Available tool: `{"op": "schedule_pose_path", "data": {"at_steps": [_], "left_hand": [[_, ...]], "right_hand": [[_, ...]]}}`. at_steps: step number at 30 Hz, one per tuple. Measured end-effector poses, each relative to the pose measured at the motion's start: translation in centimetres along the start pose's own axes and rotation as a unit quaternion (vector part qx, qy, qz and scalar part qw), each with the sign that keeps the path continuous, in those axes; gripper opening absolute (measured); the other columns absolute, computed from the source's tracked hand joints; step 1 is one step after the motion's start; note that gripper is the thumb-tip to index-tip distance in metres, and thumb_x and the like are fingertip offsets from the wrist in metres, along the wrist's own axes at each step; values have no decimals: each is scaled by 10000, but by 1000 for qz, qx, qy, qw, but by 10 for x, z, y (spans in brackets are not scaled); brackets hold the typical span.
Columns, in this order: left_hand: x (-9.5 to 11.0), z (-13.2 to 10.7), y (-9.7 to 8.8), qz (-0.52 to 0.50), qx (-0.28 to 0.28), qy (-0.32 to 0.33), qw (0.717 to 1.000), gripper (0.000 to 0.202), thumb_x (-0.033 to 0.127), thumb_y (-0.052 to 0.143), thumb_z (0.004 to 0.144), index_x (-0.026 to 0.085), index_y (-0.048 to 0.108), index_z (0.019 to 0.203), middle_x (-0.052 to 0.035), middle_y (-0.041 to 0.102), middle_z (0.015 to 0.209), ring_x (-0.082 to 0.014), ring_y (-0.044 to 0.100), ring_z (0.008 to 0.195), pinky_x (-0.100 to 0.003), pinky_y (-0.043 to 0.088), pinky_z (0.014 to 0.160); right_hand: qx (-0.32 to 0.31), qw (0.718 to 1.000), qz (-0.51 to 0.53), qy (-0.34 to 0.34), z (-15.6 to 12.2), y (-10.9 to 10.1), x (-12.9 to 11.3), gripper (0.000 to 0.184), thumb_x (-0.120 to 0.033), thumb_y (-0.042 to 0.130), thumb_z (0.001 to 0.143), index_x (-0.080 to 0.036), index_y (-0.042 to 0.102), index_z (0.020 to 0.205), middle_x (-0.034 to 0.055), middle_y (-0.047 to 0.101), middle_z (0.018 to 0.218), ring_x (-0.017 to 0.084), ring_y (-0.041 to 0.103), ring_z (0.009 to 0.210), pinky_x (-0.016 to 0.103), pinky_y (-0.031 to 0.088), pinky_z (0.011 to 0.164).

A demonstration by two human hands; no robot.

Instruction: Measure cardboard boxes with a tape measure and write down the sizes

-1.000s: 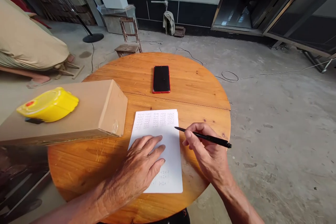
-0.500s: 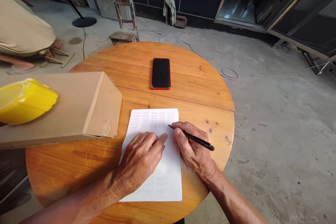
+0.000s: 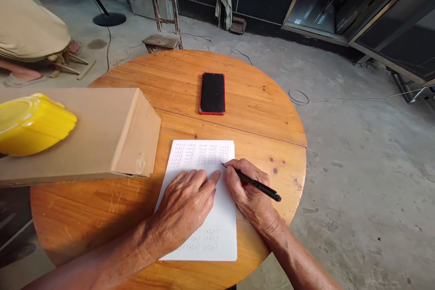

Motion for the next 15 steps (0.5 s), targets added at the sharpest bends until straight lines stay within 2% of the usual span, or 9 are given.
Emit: {"op": "schedule_pose_path", "data": {"at_steps": [6, 15], "left_hand": [[1, 0, 0, 7, 15, -4, 1000, 345, 103, 492, 889, 142, 595, 1216, -40, 576, 819, -243, 574, 759, -418, 492, 689], [0, 0, -2, 2, 9, -9, 1000, 340, 103, 497, 891, 156, 605, 1209, -29, 576, 818, -239, 574, 767, -414, 494, 702]], "right_hand": [[-8, 999, -20, -35, 2, 2, -4, 144, -160, 526, 924, -202, 663, 925, 27, 719, 845, 142, 657, 712, 267, 502, 666], [-10, 999, -16, -41, 2, 3, -1, 140, -162, 539, 924, -191, 675, 938, 21, 717, 840, 121, 657, 717, 244, 503, 679]]}}
Point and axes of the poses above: each hand's wrist, its own z-axis towards the middle knuckle, its own y-axis out of the palm, x = y × z, the point moved 4 cm from there along z, towards the middle knuckle
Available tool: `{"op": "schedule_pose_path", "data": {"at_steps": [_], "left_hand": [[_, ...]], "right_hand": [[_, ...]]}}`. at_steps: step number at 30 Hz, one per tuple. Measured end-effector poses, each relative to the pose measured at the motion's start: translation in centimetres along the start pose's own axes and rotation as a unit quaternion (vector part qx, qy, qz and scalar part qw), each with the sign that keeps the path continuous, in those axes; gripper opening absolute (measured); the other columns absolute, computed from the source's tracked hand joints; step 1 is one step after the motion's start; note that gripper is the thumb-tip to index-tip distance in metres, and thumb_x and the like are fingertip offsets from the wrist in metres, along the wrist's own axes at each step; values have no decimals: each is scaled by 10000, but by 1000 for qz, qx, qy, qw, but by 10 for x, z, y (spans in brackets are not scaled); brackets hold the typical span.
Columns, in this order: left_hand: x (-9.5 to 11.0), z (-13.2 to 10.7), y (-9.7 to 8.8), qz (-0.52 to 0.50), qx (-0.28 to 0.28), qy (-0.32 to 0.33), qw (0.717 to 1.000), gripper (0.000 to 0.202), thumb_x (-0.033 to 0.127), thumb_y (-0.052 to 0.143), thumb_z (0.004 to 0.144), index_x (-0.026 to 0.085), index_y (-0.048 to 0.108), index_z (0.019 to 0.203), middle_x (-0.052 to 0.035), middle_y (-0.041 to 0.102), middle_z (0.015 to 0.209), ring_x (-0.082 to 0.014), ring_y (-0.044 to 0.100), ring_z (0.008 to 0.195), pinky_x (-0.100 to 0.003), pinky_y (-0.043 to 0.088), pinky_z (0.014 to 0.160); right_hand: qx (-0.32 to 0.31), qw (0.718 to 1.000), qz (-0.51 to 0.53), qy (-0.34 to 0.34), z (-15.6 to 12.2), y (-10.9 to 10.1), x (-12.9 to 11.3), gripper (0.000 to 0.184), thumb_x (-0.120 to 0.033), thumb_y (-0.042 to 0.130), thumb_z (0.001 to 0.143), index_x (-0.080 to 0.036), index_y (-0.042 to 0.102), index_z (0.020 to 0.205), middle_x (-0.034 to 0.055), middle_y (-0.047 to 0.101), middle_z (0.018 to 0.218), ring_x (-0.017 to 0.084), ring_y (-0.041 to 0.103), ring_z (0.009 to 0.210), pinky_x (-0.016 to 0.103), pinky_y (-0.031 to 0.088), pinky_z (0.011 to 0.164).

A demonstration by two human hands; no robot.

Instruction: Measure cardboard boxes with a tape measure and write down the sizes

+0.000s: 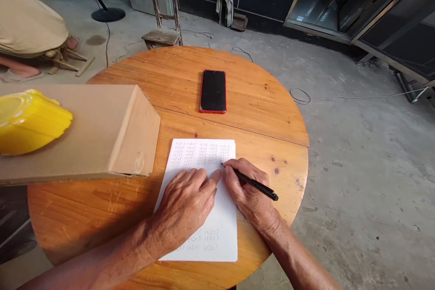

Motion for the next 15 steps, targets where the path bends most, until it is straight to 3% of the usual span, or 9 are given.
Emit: {"op": "schedule_pose_path", "data": {"at_steps": [15], "left_hand": [[-1, 0, -1, -11, 8, 3, 1000, 253, 102, 518, 870, 174, 629, 1087, -30, 581, 810, -241, 576, 760, -409, 488, 691]], "right_hand": [[-7, 1000, -15, 0, 3, 1, -4, 141, -170, 542, 922, -169, 683, 907, 36, 726, 824, 132, 671, 716, 249, 504, 666]]}}
Point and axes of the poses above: each hand's wrist, its own z-axis towards the middle knuckle, its own y-axis out of the palm, x = y × z, the point moved 4 cm from there along z, towards the middle knuckle
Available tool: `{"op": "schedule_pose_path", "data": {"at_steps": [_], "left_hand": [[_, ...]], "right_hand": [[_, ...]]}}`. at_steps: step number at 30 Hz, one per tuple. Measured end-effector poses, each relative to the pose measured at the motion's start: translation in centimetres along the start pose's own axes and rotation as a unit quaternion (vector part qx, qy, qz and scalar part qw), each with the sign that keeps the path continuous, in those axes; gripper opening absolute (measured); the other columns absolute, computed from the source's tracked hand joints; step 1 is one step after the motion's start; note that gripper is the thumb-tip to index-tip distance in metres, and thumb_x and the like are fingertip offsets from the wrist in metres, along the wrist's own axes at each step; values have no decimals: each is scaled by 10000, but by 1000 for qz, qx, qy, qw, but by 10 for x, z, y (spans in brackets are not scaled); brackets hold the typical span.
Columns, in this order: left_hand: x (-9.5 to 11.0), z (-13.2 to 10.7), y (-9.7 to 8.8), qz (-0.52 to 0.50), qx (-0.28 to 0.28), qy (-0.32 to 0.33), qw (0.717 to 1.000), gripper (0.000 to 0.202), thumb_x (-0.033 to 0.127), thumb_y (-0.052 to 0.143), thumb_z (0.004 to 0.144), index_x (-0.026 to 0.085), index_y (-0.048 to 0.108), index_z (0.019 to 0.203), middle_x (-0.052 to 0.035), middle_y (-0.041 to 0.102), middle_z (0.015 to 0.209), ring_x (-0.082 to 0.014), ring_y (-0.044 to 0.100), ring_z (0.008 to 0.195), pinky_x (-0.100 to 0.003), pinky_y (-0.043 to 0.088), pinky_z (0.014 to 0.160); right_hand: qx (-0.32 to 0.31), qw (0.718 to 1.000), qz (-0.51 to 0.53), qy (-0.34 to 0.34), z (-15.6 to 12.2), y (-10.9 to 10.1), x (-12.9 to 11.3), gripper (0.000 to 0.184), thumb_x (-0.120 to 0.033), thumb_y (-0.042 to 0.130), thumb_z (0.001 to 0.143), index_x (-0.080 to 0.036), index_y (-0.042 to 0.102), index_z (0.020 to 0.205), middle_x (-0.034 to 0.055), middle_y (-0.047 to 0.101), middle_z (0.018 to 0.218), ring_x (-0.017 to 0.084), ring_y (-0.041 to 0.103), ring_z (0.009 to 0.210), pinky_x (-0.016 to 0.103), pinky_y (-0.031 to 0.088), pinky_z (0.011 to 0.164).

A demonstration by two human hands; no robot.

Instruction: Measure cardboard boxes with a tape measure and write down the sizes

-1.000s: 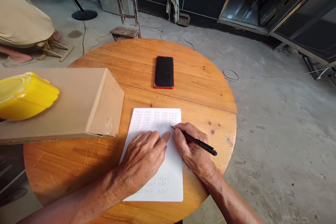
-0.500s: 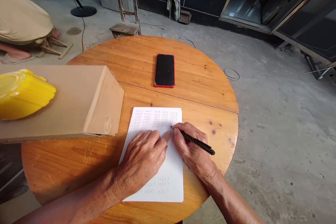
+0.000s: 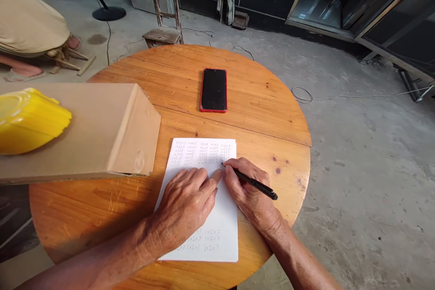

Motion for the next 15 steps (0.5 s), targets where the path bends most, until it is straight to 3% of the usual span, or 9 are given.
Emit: {"op": "schedule_pose_path", "data": {"at_steps": [15], "left_hand": [[-1, 0, 0, -8, -6, -3, 1000, 236, 98, 524, 859, 178, 631, 1055, -29, 586, 815, -243, 575, 757, -413, 489, 691]], "right_hand": [[-9, 1000, -2, -1, 0, 0, 1, 129, -163, 553, 909, -184, 677, 880, 18, 719, 794, 123, 639, 644, 243, 479, 605]]}}
Point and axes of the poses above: each hand's wrist, its own z-axis towards the middle knuckle, its own y-axis out of the palm, x = y × z, the point moved 4 cm from there along z, towards the middle knuckle
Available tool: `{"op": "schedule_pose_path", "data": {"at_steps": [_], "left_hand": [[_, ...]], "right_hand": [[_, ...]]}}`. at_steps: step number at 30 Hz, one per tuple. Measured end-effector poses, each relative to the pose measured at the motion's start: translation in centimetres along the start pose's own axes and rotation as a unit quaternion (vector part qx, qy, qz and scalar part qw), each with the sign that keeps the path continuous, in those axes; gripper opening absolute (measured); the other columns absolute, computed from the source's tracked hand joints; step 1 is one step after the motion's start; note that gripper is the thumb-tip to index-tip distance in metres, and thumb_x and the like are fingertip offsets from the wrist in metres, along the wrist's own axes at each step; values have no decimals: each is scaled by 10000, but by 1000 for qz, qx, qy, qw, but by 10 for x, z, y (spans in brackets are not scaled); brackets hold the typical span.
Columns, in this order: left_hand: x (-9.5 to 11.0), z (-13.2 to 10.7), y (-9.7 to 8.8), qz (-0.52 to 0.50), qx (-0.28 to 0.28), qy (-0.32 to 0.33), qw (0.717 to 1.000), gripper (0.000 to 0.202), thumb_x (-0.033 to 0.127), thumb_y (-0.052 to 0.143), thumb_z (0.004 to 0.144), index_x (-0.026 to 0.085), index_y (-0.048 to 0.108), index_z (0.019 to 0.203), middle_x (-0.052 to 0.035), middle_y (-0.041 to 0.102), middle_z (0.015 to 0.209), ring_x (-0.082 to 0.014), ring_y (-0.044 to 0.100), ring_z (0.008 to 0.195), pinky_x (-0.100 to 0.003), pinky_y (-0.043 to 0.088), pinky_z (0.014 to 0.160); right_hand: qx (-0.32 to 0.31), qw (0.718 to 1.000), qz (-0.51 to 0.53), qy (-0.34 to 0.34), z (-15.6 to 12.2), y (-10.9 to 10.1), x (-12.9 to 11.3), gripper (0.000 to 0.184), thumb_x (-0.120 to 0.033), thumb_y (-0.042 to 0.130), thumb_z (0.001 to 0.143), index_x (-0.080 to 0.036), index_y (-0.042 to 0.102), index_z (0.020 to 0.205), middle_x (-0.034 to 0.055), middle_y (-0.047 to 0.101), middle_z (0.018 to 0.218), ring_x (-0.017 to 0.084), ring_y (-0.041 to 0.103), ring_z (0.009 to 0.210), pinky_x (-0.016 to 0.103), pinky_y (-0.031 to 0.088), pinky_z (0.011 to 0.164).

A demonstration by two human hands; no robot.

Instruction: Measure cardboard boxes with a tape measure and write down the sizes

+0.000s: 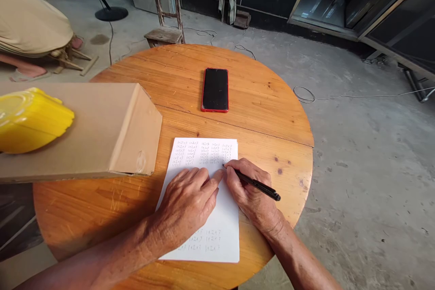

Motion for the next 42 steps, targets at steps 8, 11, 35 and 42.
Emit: {"op": "schedule_pose_path", "data": {"at_steps": [8, 11, 35, 42], "left_hand": [[0, 1, 1, 0, -7, 0, 1000, 297, 131, 511, 900, 173, 598, 1180, -25, 586, 816, -235, 572, 757, -408, 487, 697], [0, 2, 2, 3, -13, -3, 1000, 334, 148, 516, 910, 158, 574, 1239, -28, 591, 827, -235, 577, 769, -410, 491, 705], [0, 2, 1, 1, -6, -5, 1000, 335, 149, 513, 918, 140, 589, 1244, -36, 604, 828, -235, 588, 774, -415, 501, 712], [-1, 2, 1, -1, 1, -2, 1000, 335, 134, 512, 909, 140, 592, 1234, -35, 601, 815, -235, 590, 765, -411, 501, 701]], "right_hand": [[14, 1000, 6, 11, -1, -2, 2, 141, -175, 545, 913, -188, 685, 902, 10, 711, 790, 122, 641, 662, 244, 493, 641], [21, 1000, 6, 21, -3, -4, 3, 135, -176, 548, 914, -194, 682, 907, 4, 699, 771, 124, 631, 644, 249, 494, 632], [14, 999, -8, 35, 0, -1, 2, 144, -200, 545, 917, -201, 687, 895, 11, 706, 777, 130, 615, 615, 262, 507, 627], [5, 1000, 3, 26, -2, -2, 2, 143, -191, 539, 917, -207, 679, 894, 11, 713, 792, 138, 641, 659, 265, 511, 651]]}}
Point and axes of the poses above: each hand's wrist, its own z-axis towards the middle knuckle, its own y-axis out of the palm, x = y × z, the point moved 4 cm from there along z, towards the middle knuckle
